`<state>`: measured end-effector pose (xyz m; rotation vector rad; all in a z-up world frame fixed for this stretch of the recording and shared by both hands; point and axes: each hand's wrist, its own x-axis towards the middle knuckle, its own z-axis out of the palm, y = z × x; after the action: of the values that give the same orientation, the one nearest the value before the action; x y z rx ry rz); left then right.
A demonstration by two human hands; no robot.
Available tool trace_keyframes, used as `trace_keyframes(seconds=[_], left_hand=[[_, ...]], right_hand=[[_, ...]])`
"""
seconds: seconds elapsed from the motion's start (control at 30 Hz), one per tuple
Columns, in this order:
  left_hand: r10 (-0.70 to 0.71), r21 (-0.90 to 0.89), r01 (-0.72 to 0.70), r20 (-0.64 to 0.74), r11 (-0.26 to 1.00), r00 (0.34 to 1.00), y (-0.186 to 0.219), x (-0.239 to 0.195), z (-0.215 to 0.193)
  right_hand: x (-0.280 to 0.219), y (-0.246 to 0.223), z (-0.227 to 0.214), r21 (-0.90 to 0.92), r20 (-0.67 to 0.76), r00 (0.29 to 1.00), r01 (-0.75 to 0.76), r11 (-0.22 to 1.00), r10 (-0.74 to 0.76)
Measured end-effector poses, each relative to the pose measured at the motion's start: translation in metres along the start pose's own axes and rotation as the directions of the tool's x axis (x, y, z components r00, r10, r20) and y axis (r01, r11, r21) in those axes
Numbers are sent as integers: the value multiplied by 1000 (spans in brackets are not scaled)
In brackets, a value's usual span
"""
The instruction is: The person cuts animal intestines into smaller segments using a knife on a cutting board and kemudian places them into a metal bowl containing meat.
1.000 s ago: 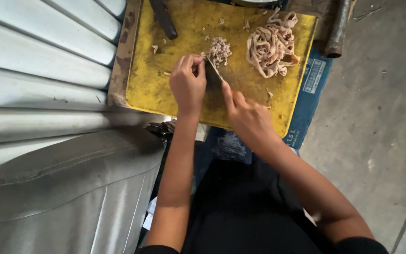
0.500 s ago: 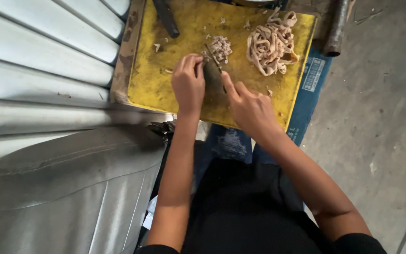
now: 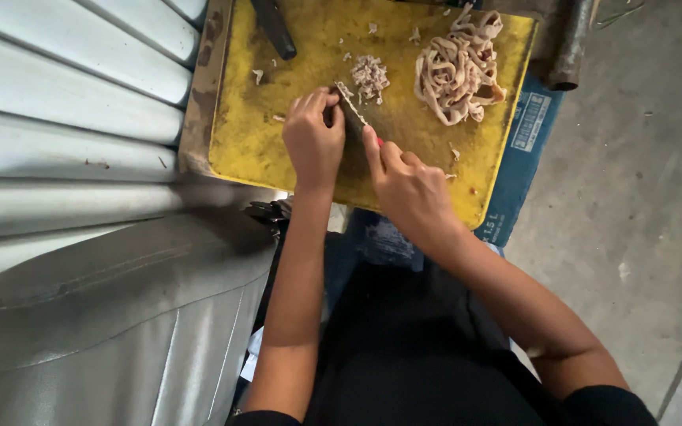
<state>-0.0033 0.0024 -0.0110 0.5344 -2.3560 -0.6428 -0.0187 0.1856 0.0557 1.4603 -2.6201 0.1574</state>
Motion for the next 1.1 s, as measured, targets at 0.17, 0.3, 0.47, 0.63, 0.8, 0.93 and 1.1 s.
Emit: trace_keyframes(seconds=[0.17,0.3,0.47,0.63,0.8,0.93,1.1], left_hand=[[-18,-37,18,-9,999,1000,2,0,-3],[-42,-58,41,-6,997,999,4,0,-4],[-26,-57,25,-13,998,1000,4,1,-5],[-8,-36,8,-4,999,1000,5,2,-7],[-24,-29,24,-14,999,1000,12,1,-10],[19,3,-19,-20,1000,1000,15,0,-11],[15,-5,-15,-6,1000,1000,11,-2,-15]], right_hand=[[7,0,-2,-76,7,1000,24,997,-24],[11,0,1,-120,17,999,47,992,-45],[31,-1,17,-136,-34,999,33,990,-38],[31,3,20,8,-9,1000,-3,1000,3],[0,17,0,57,110,994,-34,998,27],[-1,23,0,224,41,996,-87,971,80],[5,19,0,263,1,999,-52,963,54]])
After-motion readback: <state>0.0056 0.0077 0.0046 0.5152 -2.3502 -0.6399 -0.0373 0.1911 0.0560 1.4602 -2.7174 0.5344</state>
